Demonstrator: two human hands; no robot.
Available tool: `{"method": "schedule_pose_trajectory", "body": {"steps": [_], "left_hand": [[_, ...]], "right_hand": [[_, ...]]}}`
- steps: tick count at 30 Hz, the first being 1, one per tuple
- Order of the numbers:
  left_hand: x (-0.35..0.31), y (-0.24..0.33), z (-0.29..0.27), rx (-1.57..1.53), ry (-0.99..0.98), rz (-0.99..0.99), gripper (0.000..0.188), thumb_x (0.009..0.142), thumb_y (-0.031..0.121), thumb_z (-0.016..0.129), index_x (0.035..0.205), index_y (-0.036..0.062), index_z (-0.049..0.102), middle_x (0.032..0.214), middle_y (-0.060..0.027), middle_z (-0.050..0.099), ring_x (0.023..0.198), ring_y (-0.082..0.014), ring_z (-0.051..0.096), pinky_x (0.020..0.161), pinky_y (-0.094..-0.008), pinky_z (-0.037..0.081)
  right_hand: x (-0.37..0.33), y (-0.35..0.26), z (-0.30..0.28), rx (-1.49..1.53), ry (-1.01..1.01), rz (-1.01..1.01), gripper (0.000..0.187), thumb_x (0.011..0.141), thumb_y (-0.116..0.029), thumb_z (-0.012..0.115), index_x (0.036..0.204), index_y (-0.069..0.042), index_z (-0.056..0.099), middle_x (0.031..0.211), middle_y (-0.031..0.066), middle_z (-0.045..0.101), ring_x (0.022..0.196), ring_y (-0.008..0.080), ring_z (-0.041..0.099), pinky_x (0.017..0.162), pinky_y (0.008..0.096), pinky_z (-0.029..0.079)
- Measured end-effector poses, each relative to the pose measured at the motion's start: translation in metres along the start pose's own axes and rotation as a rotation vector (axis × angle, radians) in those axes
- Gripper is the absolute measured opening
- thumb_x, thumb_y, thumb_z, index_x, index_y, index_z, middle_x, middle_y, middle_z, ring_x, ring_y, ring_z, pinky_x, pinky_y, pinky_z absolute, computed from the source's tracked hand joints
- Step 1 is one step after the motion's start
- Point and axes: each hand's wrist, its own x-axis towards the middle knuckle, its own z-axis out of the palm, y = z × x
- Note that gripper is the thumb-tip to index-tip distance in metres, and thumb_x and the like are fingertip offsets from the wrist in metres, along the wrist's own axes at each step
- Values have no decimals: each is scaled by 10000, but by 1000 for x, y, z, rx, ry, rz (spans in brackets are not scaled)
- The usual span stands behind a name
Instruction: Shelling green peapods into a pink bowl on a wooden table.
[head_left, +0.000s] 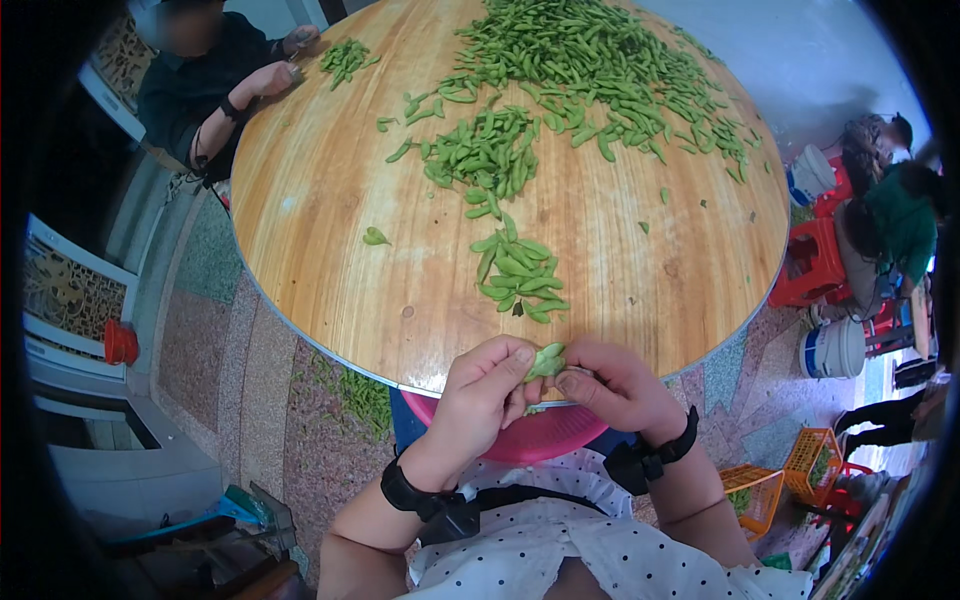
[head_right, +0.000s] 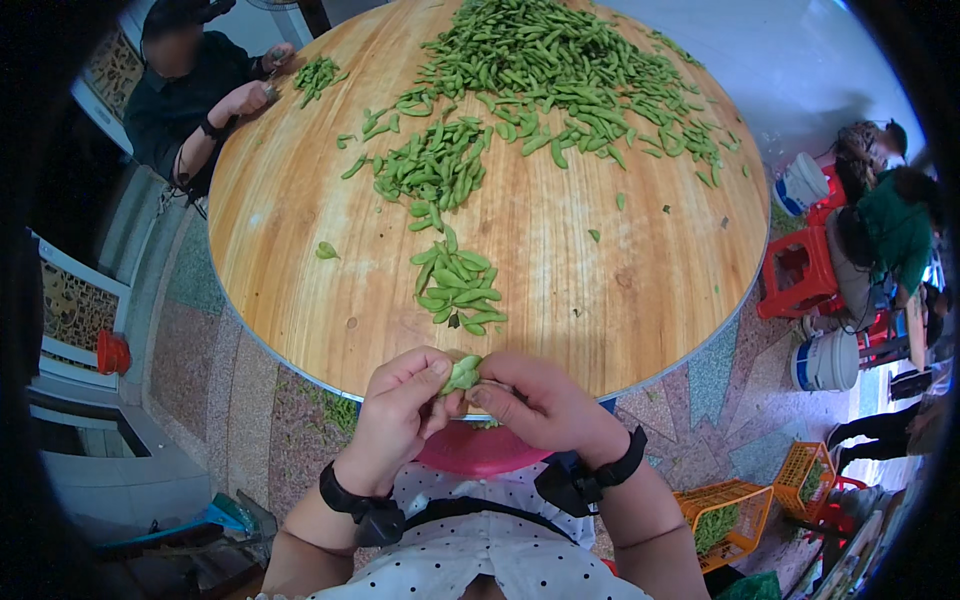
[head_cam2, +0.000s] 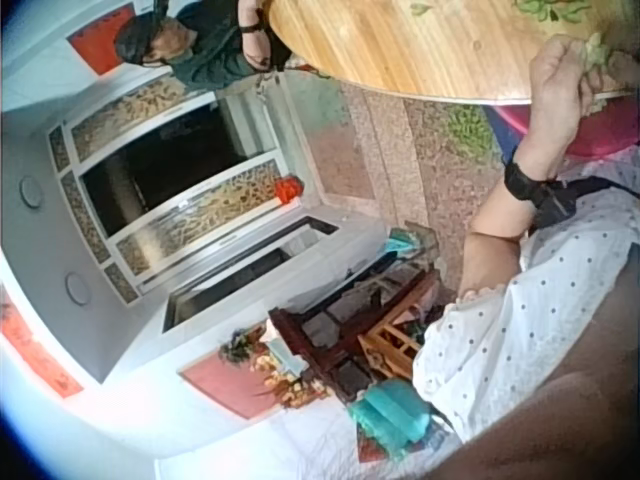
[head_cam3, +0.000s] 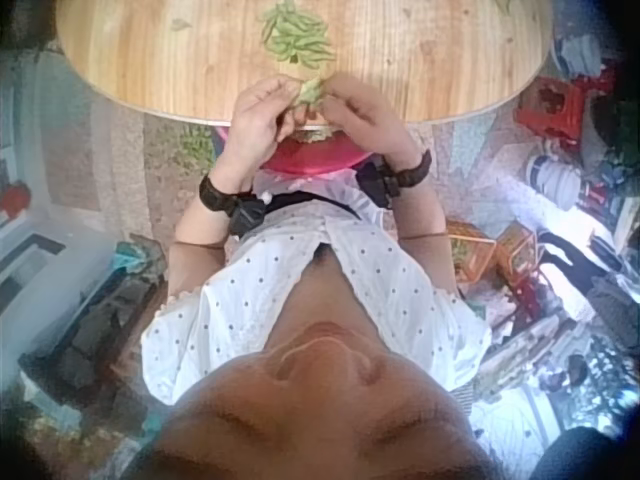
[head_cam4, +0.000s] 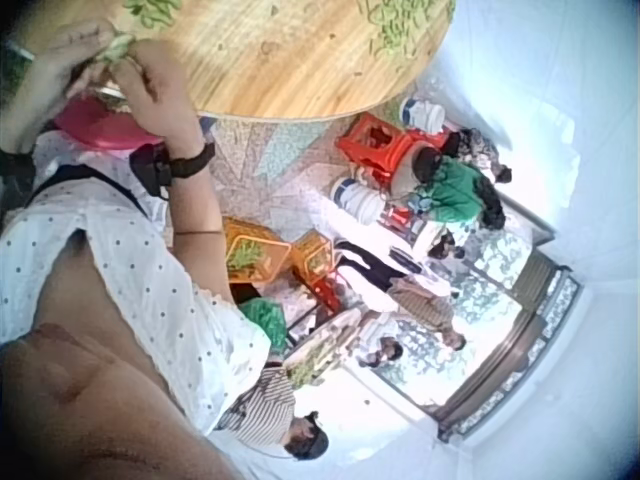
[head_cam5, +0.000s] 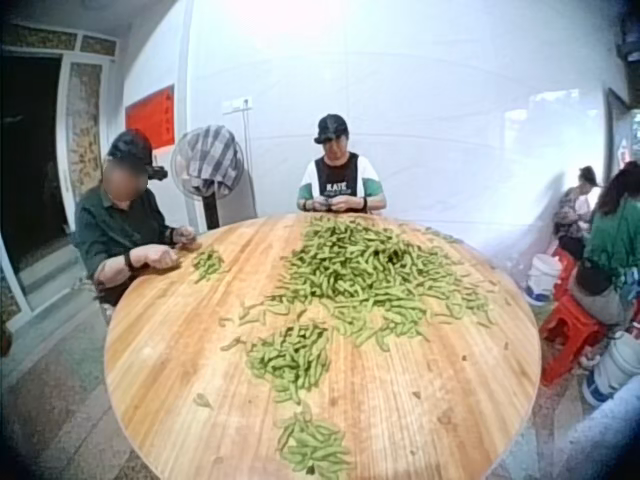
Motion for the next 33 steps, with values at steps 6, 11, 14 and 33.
{"method": "schedule_pose_trajectory", "body": {"steps": [6, 11, 14, 33], "left_hand": [[-3, -8, 1, 333, 155, 227, 154, 903, 137, 472, 888, 1, 540, 634, -5, 532, 506, -31, 449, 456, -167, 361], [-9, -11, 9, 576, 158, 337, 99, 881, 87, 505, 900, -6, 534, 669, 9, 520, 577, -33, 453, 508, -172, 366], [-13, -11, 10, 632, 103, 365, 94, 880, 80, 497, 896, -6, 530, 671, 8, 521, 592, -37, 459, 525, -174, 375], [-20, -6, 1, 274, -199, 96, 143, 924, 107, 423, 967, -5, 502, 726, -26, 534, 517, -43, 423, 451, -171, 326]], "right_hand": [[-5, -2, -2, -125, 176, 129, 129, 822, -133, 583, 861, -12, 564, 692, 54, 500, 622, 122, 480, 559, 246, 393], [-1, -8, 14, -213, 415, -77, 133, 777, -114, 631, 863, -18, 597, 718, 56, 546, 627, 124, 524, 559, 247, 414], [0, -3, 16, -233, 364, -77, 139, 775, -99, 630, 882, -14, 601, 735, 53, 567, 652, 120, 540, 582, 238, 423], [-7, -3, 3, 277, 131, 232, 148, 771, -118, 649, 869, -21, 594, 744, -27, 548, 683, 36, 488, 595, 200, 408]]}}
